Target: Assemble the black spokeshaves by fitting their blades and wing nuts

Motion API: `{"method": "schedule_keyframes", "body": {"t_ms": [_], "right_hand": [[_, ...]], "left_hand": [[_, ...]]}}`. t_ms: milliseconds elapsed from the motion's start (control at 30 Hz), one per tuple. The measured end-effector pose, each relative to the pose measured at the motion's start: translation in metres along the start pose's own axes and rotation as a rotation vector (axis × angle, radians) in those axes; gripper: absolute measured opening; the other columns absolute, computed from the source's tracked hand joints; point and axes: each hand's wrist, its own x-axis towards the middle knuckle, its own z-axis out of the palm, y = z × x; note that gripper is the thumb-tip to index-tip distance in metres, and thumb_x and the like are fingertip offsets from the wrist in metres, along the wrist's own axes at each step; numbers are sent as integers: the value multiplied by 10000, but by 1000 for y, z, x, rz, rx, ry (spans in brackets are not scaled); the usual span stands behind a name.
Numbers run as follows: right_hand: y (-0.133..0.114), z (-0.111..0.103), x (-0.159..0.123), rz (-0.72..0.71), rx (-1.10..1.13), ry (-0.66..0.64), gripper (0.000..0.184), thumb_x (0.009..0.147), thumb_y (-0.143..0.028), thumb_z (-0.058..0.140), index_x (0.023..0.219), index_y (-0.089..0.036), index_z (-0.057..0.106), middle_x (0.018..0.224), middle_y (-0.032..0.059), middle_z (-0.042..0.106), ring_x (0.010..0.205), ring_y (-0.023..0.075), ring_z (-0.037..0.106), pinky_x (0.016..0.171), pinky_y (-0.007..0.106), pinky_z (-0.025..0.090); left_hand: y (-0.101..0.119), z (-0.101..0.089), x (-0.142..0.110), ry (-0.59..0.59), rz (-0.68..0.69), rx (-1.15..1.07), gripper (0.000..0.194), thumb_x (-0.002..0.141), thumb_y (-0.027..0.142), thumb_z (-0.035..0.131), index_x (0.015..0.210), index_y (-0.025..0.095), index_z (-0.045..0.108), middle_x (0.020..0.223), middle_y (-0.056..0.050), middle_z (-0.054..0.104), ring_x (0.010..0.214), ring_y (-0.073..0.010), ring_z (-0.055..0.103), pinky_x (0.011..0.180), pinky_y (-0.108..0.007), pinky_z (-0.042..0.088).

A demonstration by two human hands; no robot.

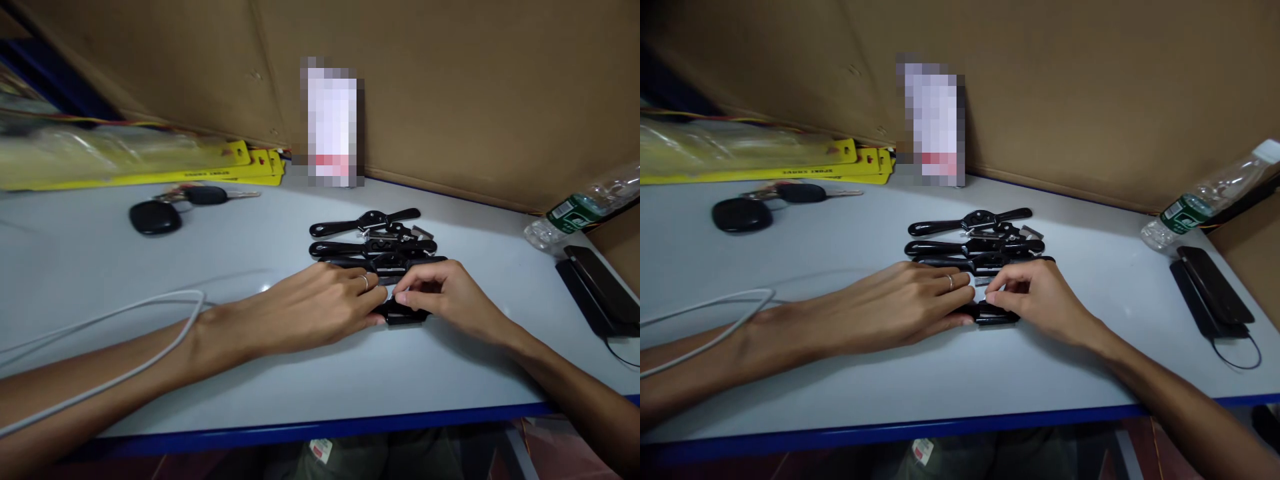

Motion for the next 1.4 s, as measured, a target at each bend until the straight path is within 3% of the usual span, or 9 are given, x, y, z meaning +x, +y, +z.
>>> {"method": "schedule_keyframes", "body": {"t_ms": [100,267,667,967,1100,1233,1400], "right_hand": [[0,-1,-1,-17,-9,-6,99,852,-228,692,771,-181,725,657,-23,632,608,110,523,583,262,393],[2,0,-3,-163,-340,136,137,882,-167,657,748,-191,675,698,-30,617,638,112,509,636,279,368],[5,2,-11,-257,-568,168,213,963,-198,589,751,-187,584,718,-20,574,641,120,479,637,277,333],[14,23,-10,-463,-947,358,277,952,-138,427,718,-171,572,651,19,577,598,150,466,566,332,249],[13,25,-8,-429,-851,365,259,898,-131,472,655,-179,549,606,-4,546,569,127,435,549,322,225],[10,9,-6,-403,-623,327,361,938,-188,560,578,-174,550,565,-42,503,525,85,391,540,268,281],[16,-10,1,-525,-391,166,125,948,-228,668,975,-187,783,711,-30,656,555,81,466,556,232,360]], "left_hand": [[0,0,0,6,-8,9,392,1114,354,313,905,179,595,743,-14,618,640,-187,600,527,-333,356],[0,-1,0,13,-1,22,379,1112,347,327,896,176,588,750,-14,624,639,-177,601,522,-320,350],[2,-4,1,-1,-12,5,343,1103,341,368,917,169,599,757,-16,630,653,-191,607,541,-318,357],[4,-2,1,17,-2,7,384,1112,331,297,889,182,572,731,-11,609,639,-192,600,547,-320,368],[5,-3,0,15,1,-1,362,1109,312,312,890,180,569,737,-12,607,647,-194,602,552,-321,373],[4,-3,0,7,1,-2,373,1112,330,301,879,188,556,737,-6,594,639,-197,603,539,-329,362],[3,-1,-1,13,14,-7,366,1113,325,310,899,182,570,735,-4,592,641,-191,587,546,-324,350]]}}
